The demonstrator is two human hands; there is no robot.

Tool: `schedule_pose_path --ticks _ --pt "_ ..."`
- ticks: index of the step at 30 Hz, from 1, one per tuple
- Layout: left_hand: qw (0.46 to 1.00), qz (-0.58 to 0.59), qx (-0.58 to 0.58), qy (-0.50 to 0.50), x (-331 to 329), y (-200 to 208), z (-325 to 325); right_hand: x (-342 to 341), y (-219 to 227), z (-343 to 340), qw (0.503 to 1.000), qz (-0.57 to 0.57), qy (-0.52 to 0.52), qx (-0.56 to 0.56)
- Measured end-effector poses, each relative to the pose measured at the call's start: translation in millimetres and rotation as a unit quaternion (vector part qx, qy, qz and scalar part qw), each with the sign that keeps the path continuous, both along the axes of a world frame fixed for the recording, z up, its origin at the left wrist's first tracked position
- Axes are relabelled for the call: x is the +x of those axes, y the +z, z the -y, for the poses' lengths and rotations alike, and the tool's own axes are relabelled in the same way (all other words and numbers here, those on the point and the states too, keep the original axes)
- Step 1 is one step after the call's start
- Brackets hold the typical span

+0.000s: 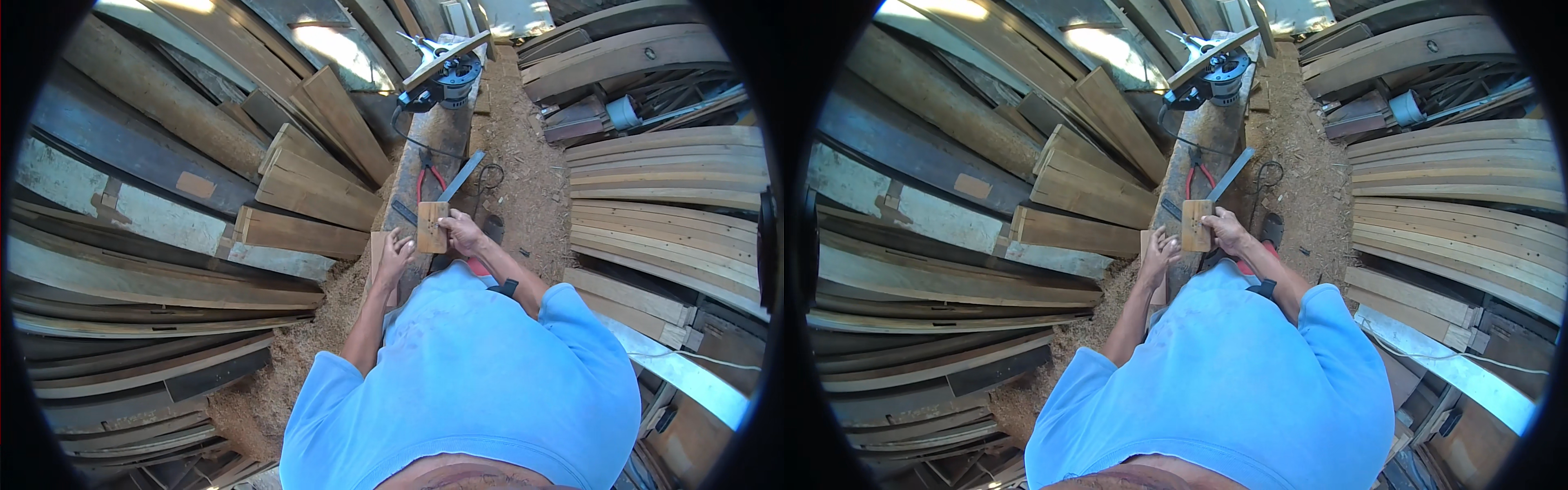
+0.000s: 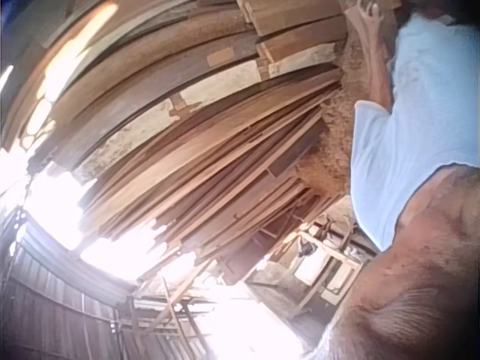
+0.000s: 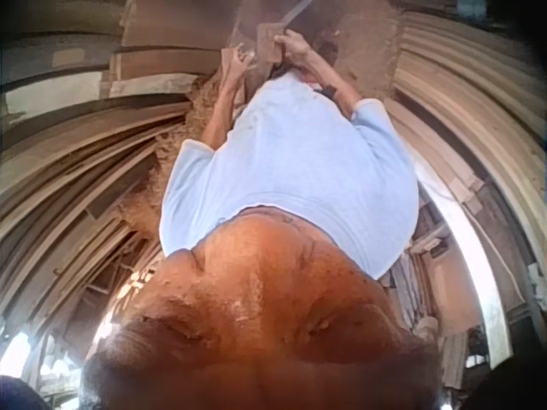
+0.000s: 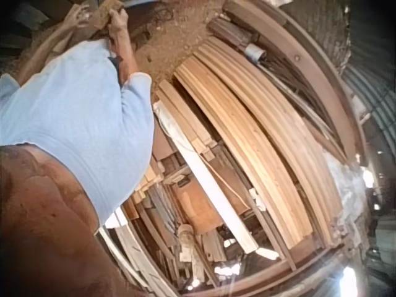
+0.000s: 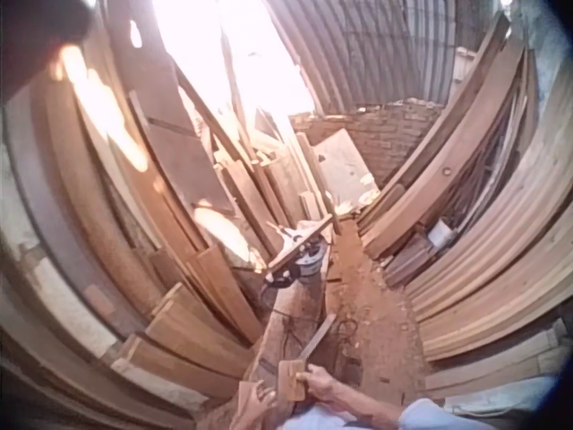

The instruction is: The person handles and measures wooden blocks, then uses a routing tool to shape the edge of a wooden piece.

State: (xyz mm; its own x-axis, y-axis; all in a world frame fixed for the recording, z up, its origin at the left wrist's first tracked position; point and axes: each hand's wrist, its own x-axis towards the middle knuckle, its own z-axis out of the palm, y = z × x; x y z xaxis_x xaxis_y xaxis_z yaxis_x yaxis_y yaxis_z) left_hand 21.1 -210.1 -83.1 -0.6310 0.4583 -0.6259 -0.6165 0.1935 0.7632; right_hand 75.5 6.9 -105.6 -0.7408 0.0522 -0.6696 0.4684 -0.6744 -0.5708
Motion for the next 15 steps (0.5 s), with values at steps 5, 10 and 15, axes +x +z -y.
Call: schedule_pose_path --ticks 5,10,15 --pt "0.982 -0.172 -0.060 0.047 -7 -21 -10 0 -5 8 0.998 -0.012 0.053 0.027" --pt "0.836 -0.293 -0.447 -0.125 -3 -41 46 16 -55 -26 0.999 0.016 -0.028 0.012" --pt "0.807 -0.186 -0.519 -0.211 45 -53 70 38 -73 -73 0.989 0.067 -0.135 0.004"
